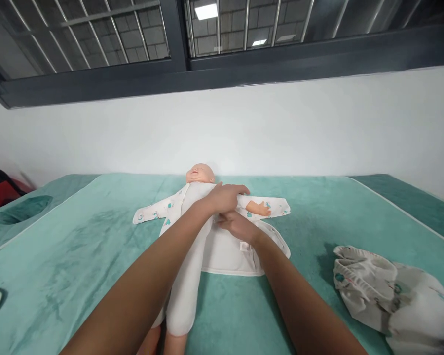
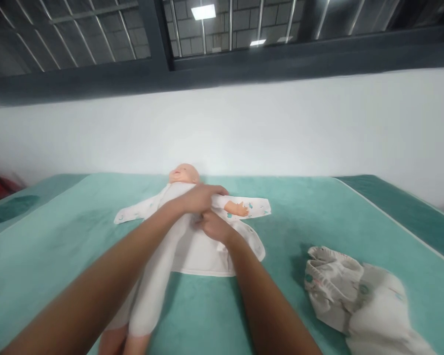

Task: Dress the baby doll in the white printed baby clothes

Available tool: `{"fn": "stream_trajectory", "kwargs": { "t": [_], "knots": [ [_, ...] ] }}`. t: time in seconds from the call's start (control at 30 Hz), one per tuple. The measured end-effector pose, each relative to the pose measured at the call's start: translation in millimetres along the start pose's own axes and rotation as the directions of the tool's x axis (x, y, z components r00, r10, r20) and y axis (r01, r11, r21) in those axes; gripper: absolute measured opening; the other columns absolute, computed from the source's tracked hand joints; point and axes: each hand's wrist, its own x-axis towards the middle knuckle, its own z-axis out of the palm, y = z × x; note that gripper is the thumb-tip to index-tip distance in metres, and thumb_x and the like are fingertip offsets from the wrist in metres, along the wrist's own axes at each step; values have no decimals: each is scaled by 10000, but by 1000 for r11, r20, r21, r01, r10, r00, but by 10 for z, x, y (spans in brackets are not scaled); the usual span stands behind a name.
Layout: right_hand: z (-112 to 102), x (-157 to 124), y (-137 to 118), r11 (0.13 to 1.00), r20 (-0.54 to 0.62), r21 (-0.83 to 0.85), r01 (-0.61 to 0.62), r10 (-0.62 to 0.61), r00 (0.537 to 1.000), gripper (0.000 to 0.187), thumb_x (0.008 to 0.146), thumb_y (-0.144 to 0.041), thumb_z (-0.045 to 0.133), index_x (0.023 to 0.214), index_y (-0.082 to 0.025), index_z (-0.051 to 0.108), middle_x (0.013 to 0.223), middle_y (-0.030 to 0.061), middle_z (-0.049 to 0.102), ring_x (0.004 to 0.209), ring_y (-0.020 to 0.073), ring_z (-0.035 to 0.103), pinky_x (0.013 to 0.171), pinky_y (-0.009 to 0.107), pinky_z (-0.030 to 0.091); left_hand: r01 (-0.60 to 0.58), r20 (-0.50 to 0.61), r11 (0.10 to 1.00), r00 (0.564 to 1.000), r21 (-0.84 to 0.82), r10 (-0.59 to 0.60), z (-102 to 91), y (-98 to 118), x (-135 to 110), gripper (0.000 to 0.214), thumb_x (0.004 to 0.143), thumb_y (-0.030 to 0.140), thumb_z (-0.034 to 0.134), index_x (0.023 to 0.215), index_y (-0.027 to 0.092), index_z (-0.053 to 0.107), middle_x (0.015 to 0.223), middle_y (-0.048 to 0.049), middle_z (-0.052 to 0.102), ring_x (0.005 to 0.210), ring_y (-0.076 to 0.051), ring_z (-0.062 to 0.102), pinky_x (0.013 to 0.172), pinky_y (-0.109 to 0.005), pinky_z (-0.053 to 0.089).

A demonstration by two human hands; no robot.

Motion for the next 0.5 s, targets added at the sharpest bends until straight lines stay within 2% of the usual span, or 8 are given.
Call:
{"fn": "stream_trajectory", "kwargs": {
  "t": [0.07, 0.1, 0.2, 0.3, 0.4, 0.5],
  "knots": [
    [32, 7, -4, 998, 15, -52, 36, -35, 999, 220, 759, -174, 523, 943, -206, 640, 1091, 49, 661, 1053, 245, 574, 920, 341, 470, 15, -33, 999, 999, -48, -17, 22, -17, 3, 528, 678, 46, 472, 1129, 265, 638, 1049, -38, 710, 995, -255, 612, 993, -413, 347],
    [53, 12, -8, 996, 25, -74, 55, -53, 998, 228, 787, -167, 490, 957, -201, 637, 1115, 62, 654, 1072, 253, 566, 941, 357, 457, 12, -44, 1000, 999, -6, -13, 45, -22, 10, 453, 685, 70, 505, 1069, 256, 656, 1013, -44, 711, 1000, -266, 604, 1000, -423, 337],
    [82, 20, -13, 984, 21, -154, 88, -85, 996, 289, 839, -158, 438, 1056, -196, 625, 1205, 76, 625, 1098, 248, 557, 976, 362, 434, -4, -84, 965, 996, 263, 28, 135, -25, 41, 268, 737, 117, 530, 945, 235, 650, 953, -62, 683, 996, -274, 576, 996, -456, 322],
    [-4, 13, 15, 966, -10, -243, 83, -88, 996, 332, 823, -141, 482, 1127, -167, 614, 1266, 109, 593, 1183, 268, 505, 1035, 388, 375, 10, -169, 919, 984, 394, 62, 213, -40, 60, 256, 793, 108, 469, 989, 220, 589, 999, -69, 645, 960, -243, 566, 883, -404, 393],
    [-184, -1, 86, 888, -77, -448, -102, 75, 994, 393, 763, -175, 603, 1155, -143, 614, 1254, 151, 589, 1220, 323, 467, 1014, 438, 365, 22, -230, 888, 968, 459, 95, 268, -77, 57, 249, 788, 134, 519, 1030, 188, 538, 1028, -83, 620, 942, -248, 564, 787, -378, 417],
    [-376, -8, 183, 730, -222, -573, -373, 300, 928, 472, 791, -317, 632, 1241, -184, 579, 1315, 154, 553, 1194, 338, 502, 933, 422, 414, -3, -226, 843, 963, 537, 148, 297, -112, 41, 243, 795, 175, 560, 1035, 166, 524, 1016, -92, 612, 937, -262, 562, 771, -388, 411]
  ]
}}
